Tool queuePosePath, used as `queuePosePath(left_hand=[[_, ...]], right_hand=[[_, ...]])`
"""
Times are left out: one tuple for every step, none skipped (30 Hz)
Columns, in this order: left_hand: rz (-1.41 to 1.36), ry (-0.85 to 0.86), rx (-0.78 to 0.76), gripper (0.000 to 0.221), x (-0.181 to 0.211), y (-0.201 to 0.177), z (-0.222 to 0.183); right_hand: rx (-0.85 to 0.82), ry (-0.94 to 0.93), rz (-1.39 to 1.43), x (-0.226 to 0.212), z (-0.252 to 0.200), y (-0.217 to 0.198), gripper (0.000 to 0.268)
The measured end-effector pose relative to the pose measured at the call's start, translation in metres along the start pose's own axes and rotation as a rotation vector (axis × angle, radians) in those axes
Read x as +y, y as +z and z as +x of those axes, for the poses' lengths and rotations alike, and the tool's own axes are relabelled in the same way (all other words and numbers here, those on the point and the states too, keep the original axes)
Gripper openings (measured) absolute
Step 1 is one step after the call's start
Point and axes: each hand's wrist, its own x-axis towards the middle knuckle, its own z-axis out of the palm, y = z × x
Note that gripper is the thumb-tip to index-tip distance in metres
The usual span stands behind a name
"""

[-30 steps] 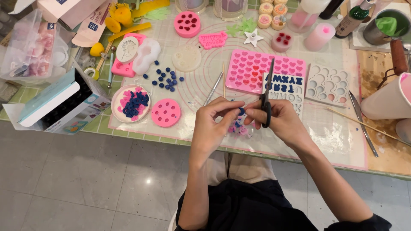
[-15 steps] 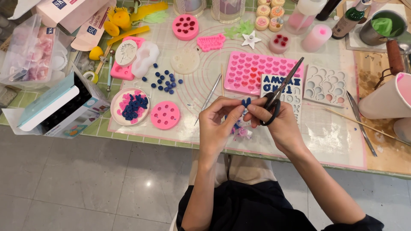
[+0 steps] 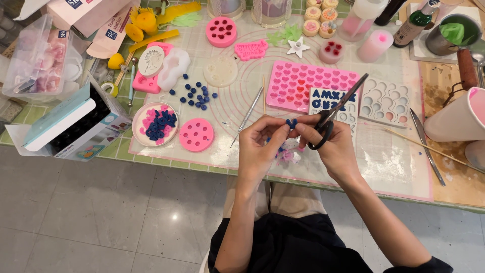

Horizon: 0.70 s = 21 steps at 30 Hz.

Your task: Trimming and cleaning small alphabet-shaped wax pieces using scissors and a metal stylus.

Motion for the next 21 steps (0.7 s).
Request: queuePosePath(left_hand=[[0.009,0.007,-0.009,0.011,-0.003,-0.001,0.0],[0.008,0.007,-0.009,0.011,-0.003,0.0,0.001],[0.033,0.014,-0.004,0.012,-0.004,0.0,0.001],[0.058,0.022,0.002,0.012,-0.004,0.001,0.001],[0.058,0.022,0.002,0.012,-0.002,0.002,0.001],[0.053,0.017,0.017,0.012,0.0,0.003,0.001],[0.049,0.012,0.031,0.013,0.003,0.004,0.001],[0.049,0.011,0.031,0.013,0.003,0.005,0.001],[0.01,0.023,0.029,0.014,0.004,0.006,0.001],[-0.028,0.034,0.026,0.014,0.005,0.007,0.002],[-0.027,0.034,0.026,0.014,0.004,0.008,0.001],[-0.035,0.048,0.025,0.015,0.002,0.009,0.0],[-0.043,0.062,0.022,0.016,0.001,0.01,0.0],[-0.042,0.063,0.02,0.016,-0.002,0.008,0.001],[-0.04,0.062,0.024,0.016,-0.006,0.007,0.001],[-0.038,0.062,0.028,0.016,-0.01,0.005,0.001],[-0.037,0.062,0.029,0.016,-0.011,0.001,0.005],[-0.097,0.019,0.028,0.016,-0.012,-0.004,0.008],[-0.157,-0.023,0.028,0.016,-0.013,-0.008,0.012],[-0.158,-0.022,0.03,0.016,-0.006,-0.016,0.017],[-0.223,-0.079,0.01,0.016,0.001,-0.023,0.022]], right_hand=[[0.005,-0.007,-0.008,-0.001,0.0,0.0,0.022],[0.006,-0.008,-0.008,-0.001,0.0,0.0,0.022],[0.006,-0.015,-0.018,-0.001,0.001,0.0,0.021],[0.005,-0.023,-0.027,-0.001,0.001,0.0,0.02],[0.005,-0.023,-0.027,0.001,0.001,-0.001,0.02],[-0.003,-0.018,-0.034,0.003,0.002,-0.001,0.02],[-0.011,-0.012,-0.04,0.005,0.002,-0.002,0.02],[-0.011,-0.012,-0.039,0.005,0.002,-0.001,0.02],[-0.013,-0.001,-0.032,0.006,0.001,-0.001,0.019],[-0.015,0.009,-0.024,0.007,0.001,0.0,0.019],[-0.016,0.008,-0.024,0.007,0.0,0.0,0.019],[-0.011,0.003,0.001,0.007,0.0,0.001,0.018],[-0.005,-0.003,0.026,0.006,0.0,0.002,0.018],[-0.004,-0.005,0.027,0.005,0.0,0.001,0.018],[-0.007,-0.002,0.023,0.005,-0.001,0.001,0.018],[-0.01,0.0,0.019,0.004,-0.001,0.001,0.019],[-0.011,0.001,0.019,0.006,-0.001,-0.005,0.019],[-0.069,0.026,-0.039,0.008,0.0,-0.011,0.023],[-0.128,0.051,-0.099,0.01,0.001,-0.017,0.029],[-0.131,0.051,-0.1,0.016,0.002,-0.03,0.029],[-0.254,0.069,-0.185,0.02,0.003,-0.043,0.036]])
